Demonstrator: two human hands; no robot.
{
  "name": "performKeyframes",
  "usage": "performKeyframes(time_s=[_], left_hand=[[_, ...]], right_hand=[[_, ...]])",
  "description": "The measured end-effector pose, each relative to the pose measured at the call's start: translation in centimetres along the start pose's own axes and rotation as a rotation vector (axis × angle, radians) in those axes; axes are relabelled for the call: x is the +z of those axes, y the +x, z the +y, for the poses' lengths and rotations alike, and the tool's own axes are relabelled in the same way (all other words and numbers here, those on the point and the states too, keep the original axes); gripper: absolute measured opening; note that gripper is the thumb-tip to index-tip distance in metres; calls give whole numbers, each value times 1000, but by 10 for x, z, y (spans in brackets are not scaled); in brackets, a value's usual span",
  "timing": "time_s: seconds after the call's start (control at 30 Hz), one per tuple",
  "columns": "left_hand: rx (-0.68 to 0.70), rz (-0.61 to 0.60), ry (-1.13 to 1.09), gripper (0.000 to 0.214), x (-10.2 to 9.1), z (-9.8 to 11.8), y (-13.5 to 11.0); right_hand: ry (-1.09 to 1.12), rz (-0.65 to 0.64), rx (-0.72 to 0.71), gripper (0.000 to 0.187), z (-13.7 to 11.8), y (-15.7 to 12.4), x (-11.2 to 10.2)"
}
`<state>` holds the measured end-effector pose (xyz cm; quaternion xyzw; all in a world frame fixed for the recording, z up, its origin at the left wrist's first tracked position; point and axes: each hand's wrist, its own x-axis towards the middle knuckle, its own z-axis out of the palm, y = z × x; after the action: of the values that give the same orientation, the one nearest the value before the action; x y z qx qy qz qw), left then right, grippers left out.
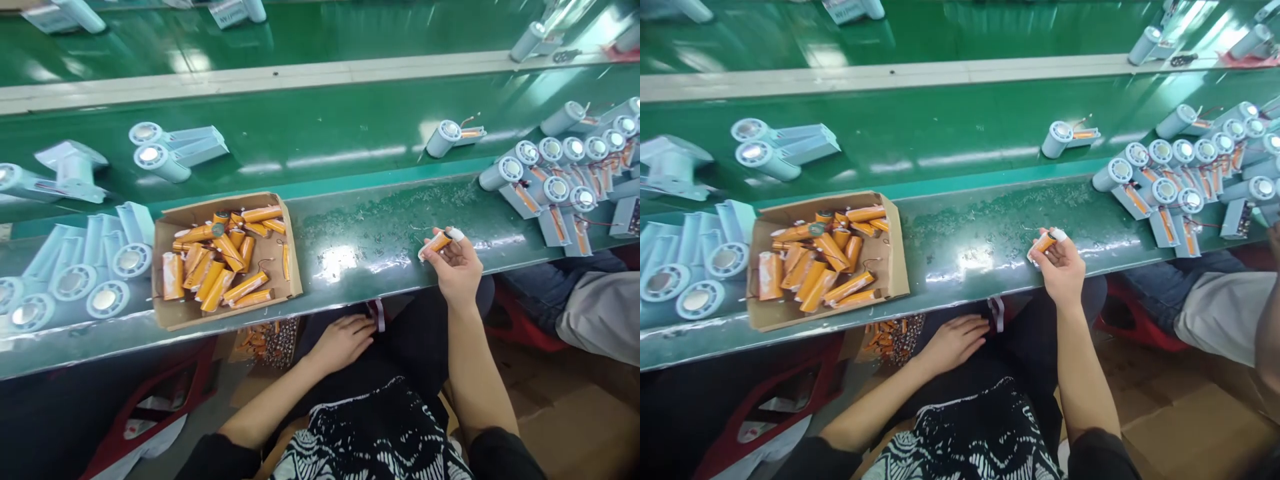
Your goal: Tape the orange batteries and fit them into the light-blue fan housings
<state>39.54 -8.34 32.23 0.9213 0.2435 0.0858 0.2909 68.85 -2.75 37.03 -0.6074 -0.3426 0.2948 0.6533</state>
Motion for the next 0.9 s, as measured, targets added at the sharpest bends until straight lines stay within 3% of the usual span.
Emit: performKeyframes(time_s=[0.07, 0.13, 0.23, 0.33, 0.37, 0.4, 0.47, 0.53, 0.63, 0.73, 0.83, 0.9], left_hand=[[104, 29, 5, 28, -34, 10, -14], [240, 110, 17, 23, -79, 14, -33], [256, 374, 208, 20, -161, -7, -53], [19, 606, 445, 30, -254, -65, -41], [-136, 671, 551, 27, -284, -90, -29], [-322, 666, 626, 27, -311, -117, -14], [-607, 454, 725, 35, -351, -168, 20], [-656, 357, 730, 36, -370, -205, 49], [-650, 274, 723, 19, -374, -230, 69], [-608, 206, 732, 4, -371, -230, 69], [-505, 149, 721, 14, -368, -225, 76], [-393, 107, 696, 15, -361, -219, 95]], right_hand=[[9, 30, 49, 61, -6, 0, 0], [7, 62, 104, 63, -12, 0, -2], [-5, 116, 149, 67, -11, 6, -5], [0, 151, 169, 68, -4, 13, -6], [-6, 146, 177, 67, -3, 14, -6], [-17, 133, 184, 66, -3, 15, -5], [-42, 103, 188, 65, -2, 15, -6], [-46, 74, 189, 68, 0, 15, -8], [6, 64, 197, 73, 4, 16, -12], [91, 75, 219, 70, 5, 17, -16], [174, 53, 253, 65, 1, 19, -14], [224, 61, 255, 65, -2, 21, -11]])
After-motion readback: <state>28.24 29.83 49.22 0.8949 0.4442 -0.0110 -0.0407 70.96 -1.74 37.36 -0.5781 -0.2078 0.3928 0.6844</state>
